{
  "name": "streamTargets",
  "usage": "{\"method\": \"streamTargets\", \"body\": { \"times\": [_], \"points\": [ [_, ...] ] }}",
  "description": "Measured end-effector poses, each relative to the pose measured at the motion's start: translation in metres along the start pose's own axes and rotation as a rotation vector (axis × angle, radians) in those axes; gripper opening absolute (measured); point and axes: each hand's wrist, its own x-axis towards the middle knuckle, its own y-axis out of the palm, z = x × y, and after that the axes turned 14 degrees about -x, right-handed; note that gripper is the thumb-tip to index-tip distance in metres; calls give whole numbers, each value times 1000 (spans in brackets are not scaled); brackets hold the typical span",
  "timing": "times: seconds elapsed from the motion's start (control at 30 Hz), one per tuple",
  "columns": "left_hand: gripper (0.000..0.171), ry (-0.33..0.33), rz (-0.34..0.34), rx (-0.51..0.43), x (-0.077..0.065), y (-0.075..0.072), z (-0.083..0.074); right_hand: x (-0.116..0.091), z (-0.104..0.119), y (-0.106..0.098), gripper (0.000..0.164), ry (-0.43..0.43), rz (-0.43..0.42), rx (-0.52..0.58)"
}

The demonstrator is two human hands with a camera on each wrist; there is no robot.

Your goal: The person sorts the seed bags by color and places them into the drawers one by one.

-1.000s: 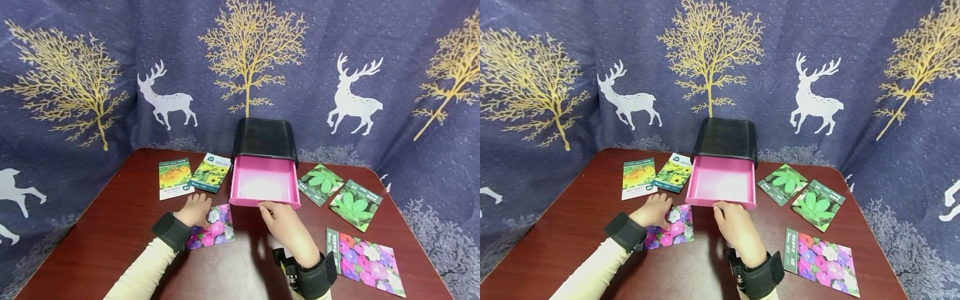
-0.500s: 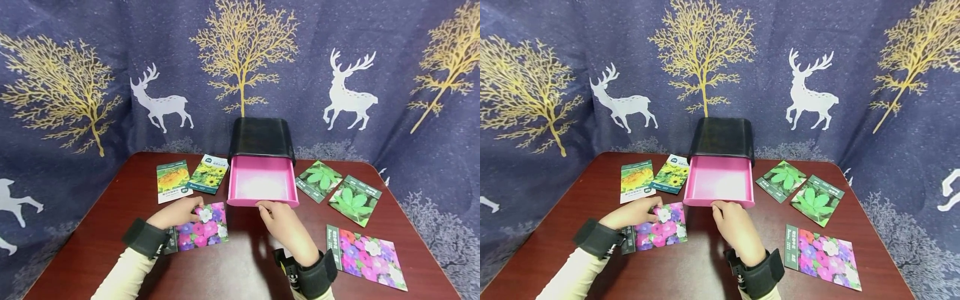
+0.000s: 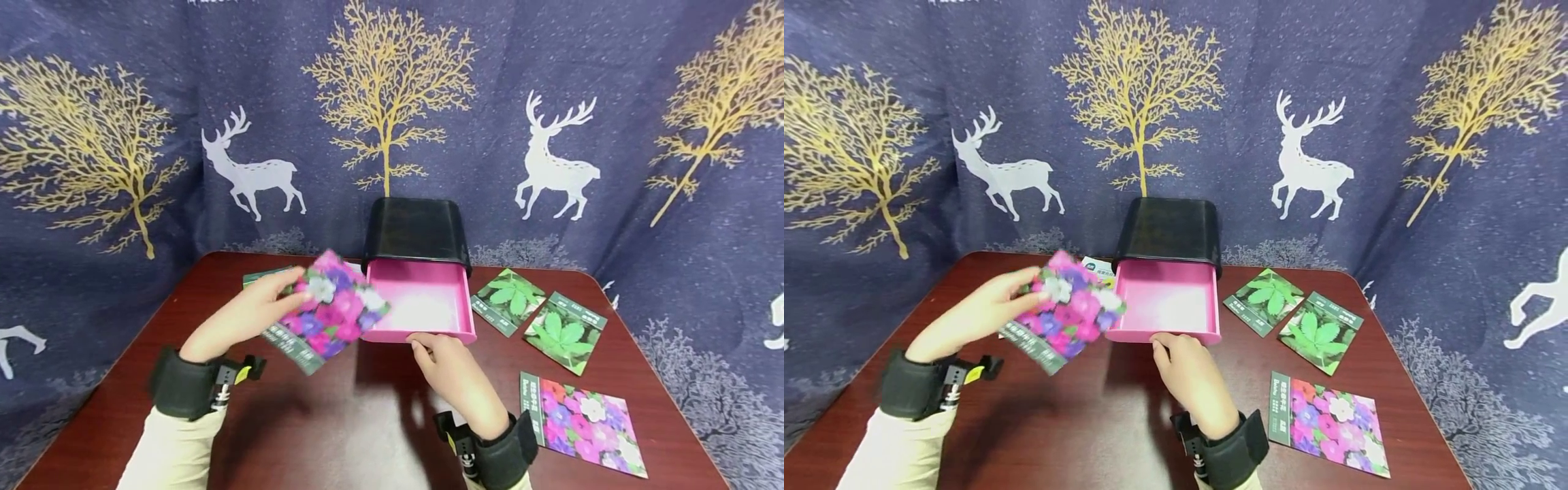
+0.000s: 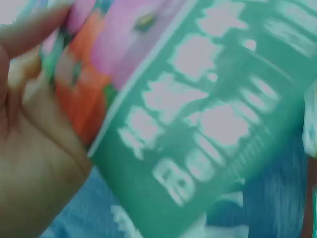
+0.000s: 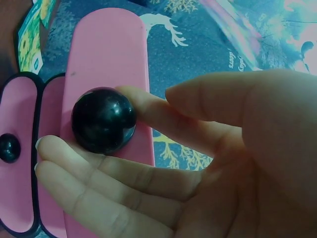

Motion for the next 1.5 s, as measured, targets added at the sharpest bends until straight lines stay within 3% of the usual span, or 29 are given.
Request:
{"method": "streamTargets", "body": {
  "times": [0.07, 0.13, 0.23, 0.33, 0.47, 0.57, 0.77, 0.93, 1.07, 1.2, 1.33, 1.5],
  "points": [
    [25, -24, -73, -105, 9, 4, -12, 0, -1, -1, 19, -4, -2, -4],
    [26, -25, -144, -150, 19, 11, -21, 0, -1, -2, 19, -6, 8, -1],
    [26, -66, -185, -201, 34, 23, -28, 0, 0, -4, 20, -4, 35, 4],
    [30, -142, -143, -202, 44, 35, -29, -1, 1, -5, 20, -3, 48, 2],
    [49, -239, -58, -81, 52, 46, -26, -2, 1, -4, 20, -24, 25, -20],
    [55, -274, 5, -16, 59, 51, -21, -2, 2, -3, 19, -36, 17, -24],
    [43, -298, 122, 26, 73, 58, -13, -3, 2, -3, 25, -10, 44, 2],
    [32, -338, 137, 16, 87, 68, -7, -5, 3, -4, 34, 25, 41, 17],
    [24, -299, 90, 83, 96, 78, -4, -5, 3, -4, 32, 58, 47, 1],
    [28, -272, 8, 149, 103, 84, -6, -4, 3, -4, 26, 62, 57, 4],
    [39, -245, -75, 184, 113, 91, -8, -2, 3, -4, 19, 27, 67, -2],
    [34, -199, -165, 223, 122, 106, -9, -3, 1, -6, 24, -27, 71, -51]
  ]
}}
